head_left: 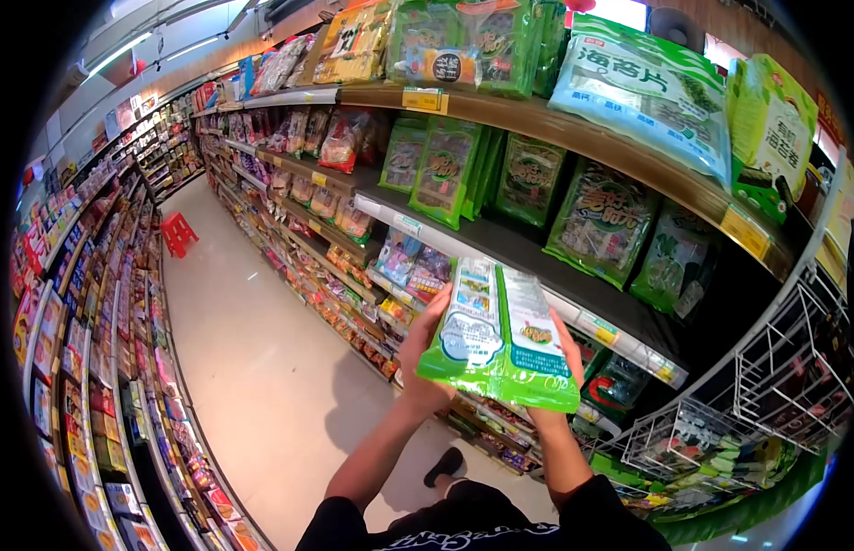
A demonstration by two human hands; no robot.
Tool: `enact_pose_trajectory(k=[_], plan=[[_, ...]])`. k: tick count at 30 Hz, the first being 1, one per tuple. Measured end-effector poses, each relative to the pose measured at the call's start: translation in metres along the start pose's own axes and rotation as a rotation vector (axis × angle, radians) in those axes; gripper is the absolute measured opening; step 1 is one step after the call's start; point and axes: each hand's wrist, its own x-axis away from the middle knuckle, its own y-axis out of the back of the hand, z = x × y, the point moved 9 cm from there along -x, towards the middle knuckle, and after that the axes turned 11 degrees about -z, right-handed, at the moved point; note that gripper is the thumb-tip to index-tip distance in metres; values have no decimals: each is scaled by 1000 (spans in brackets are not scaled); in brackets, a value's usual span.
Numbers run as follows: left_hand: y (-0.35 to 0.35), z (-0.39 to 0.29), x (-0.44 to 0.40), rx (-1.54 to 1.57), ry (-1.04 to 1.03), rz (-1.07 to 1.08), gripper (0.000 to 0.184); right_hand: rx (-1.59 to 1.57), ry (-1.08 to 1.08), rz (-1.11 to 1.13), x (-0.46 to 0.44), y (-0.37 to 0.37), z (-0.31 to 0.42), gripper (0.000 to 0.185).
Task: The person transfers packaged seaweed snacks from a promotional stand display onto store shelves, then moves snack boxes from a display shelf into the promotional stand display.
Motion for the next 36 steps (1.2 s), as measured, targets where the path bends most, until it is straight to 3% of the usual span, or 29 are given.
enact_pose_trajectory(k=[3, 6, 7, 10, 11, 12, 14, 18, 24, 26, 30, 31, 36], plan=[[-15, 37, -34, 51, -12, -6, 67, 62, 26, -55, -35, -14, -29, 47], [-22, 109, -61, -2, 122, 28, 64, 170, 54, -89, -72, -27, -53, 42], [-29, 120, -76, -173, 31, 96, 60, 151, 27, -84, -84, -30, -67, 44], [-48, 187, -104, 42, 312, 155, 53, 87, -184, -137, -114, -33, -123, 45], [-55, 206, -113, 107, 324, 110, 48, -34, -347, -146, -119, -36, -144, 44], [-67, 206, -130, 148, 277, 104, 47, -59, -310, -177, -132, -44, -145, 47], [-78, 244, -140, 90, 370, 124, 47, -50, -320, -187, -152, -51, -153, 54], [-102, 256, -179, 83, 363, 178, 62, 143, -350, -195, -169, -59, -169, 69], [-120, 299, -188, 6, 342, 332, 66, 383, -439, -84, -185, -79, -184, 79], [-126, 303, -187, 58, 379, 355, 67, 627, -497, -35, -187, -77, -187, 80], [-128, 318, -175, 101, 556, 470, 70, 751, -285, -47, -199, -69, -211, 79], [-132, 321, -173, 235, 570, 493, 72, 773, -266, -61, -201, -69, -214, 78], [-126, 323, -167, 220, 526, 607, 78, 747, -246, -135, -198, -81, -214, 76]])
